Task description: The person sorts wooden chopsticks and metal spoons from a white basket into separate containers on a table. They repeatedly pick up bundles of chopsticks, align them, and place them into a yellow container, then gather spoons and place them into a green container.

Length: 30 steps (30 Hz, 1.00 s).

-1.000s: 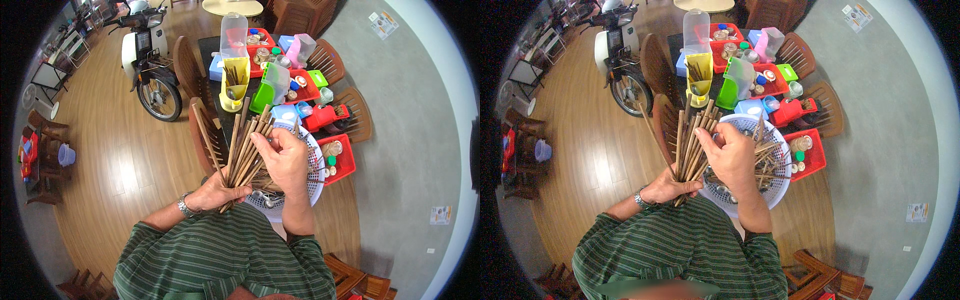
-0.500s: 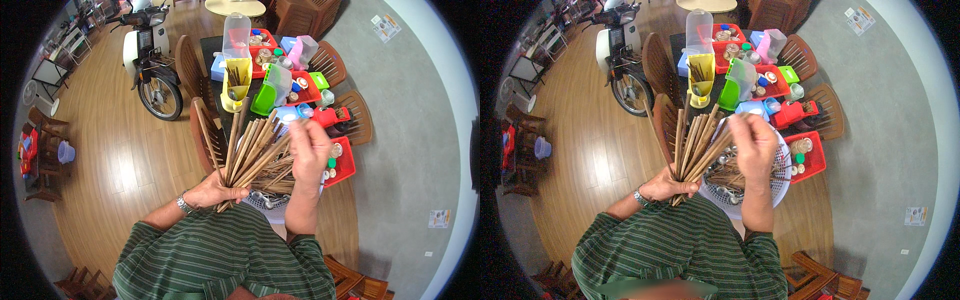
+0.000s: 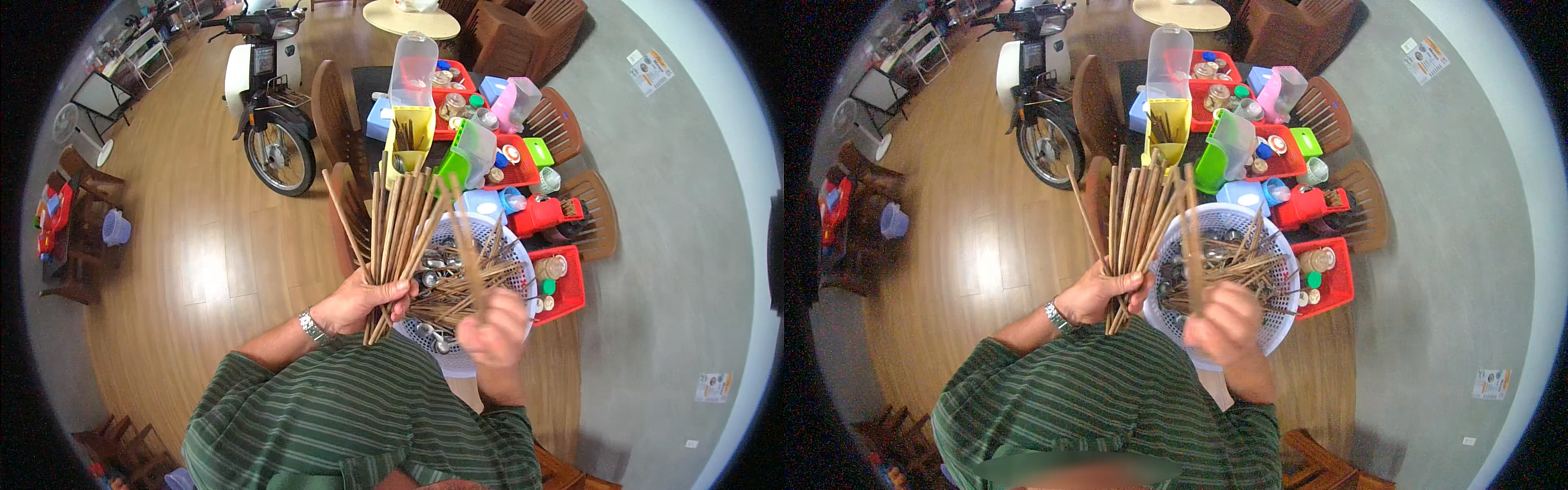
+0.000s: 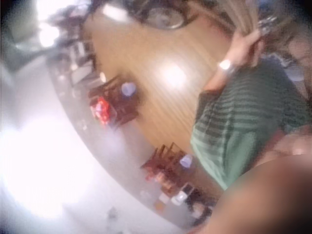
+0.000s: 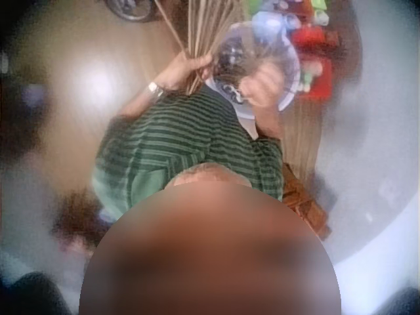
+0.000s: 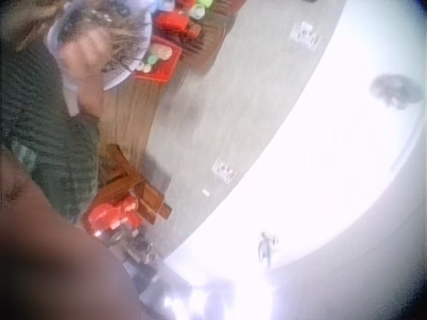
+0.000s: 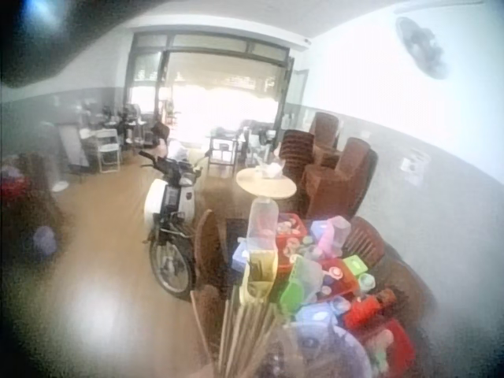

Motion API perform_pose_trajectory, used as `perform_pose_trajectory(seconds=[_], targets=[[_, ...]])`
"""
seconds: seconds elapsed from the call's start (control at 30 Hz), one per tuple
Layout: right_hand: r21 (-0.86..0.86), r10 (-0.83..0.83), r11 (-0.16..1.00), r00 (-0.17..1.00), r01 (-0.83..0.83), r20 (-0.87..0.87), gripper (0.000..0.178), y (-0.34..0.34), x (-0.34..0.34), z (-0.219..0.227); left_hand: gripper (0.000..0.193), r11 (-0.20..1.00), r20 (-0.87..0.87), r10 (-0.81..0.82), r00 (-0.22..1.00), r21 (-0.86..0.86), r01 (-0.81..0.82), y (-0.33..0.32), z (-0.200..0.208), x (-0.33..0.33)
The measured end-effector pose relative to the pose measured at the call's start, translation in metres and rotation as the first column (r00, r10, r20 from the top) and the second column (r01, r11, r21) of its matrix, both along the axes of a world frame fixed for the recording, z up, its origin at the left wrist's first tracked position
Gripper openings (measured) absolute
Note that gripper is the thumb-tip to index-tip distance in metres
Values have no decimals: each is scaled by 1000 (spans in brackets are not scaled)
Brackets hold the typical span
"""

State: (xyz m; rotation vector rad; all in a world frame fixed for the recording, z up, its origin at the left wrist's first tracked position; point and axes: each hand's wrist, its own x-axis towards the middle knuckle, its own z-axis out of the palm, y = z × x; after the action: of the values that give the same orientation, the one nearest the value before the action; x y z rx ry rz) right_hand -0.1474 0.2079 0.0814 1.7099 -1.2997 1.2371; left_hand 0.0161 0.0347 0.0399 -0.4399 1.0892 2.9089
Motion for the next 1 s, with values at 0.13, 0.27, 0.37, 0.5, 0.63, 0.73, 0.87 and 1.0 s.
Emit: perform_pose_trajectory(seconds=[0.13,0.27,0.37,0.5,0.63,0.73,0.87,1.0], targets=[[197,180,968,977,-156,-110,34,-18,25,-26,54,987,-39,61,997,153,-54,-7,-4,-2],[276,186,949,978,-154,-95,33,-25,40,-51,65,982,-49,103,993,164,-94,-8,-8,-2],[323,209,931,974,-171,-87,33,-23,40,-62,62,996,-71,87,994,35,-85,-9,-8,-1],[396,269,867,952,-304,143,33,-17,29,-62,51,973,-60,165,985,-154,-172,-9,-9,-5],[309,-98,894,531,-325,842,54,-26,19,-57,46,914,-32,184,982,-362,-183,4,-17,-9],[64,-37,786,58,-615,998,87,-50,22,-58,64,764,67,94,993,-644,-29,26,-23,-14],[189,-283,773,-62,-606,957,59,-70,22,-55,102,566,-5,98,995,-822,-60,38,-18,-17],[-292,-99,775,-565,-560,819,42,-63,3,-49,88,398,68,-45,997,-914,80,24,-2,1]])
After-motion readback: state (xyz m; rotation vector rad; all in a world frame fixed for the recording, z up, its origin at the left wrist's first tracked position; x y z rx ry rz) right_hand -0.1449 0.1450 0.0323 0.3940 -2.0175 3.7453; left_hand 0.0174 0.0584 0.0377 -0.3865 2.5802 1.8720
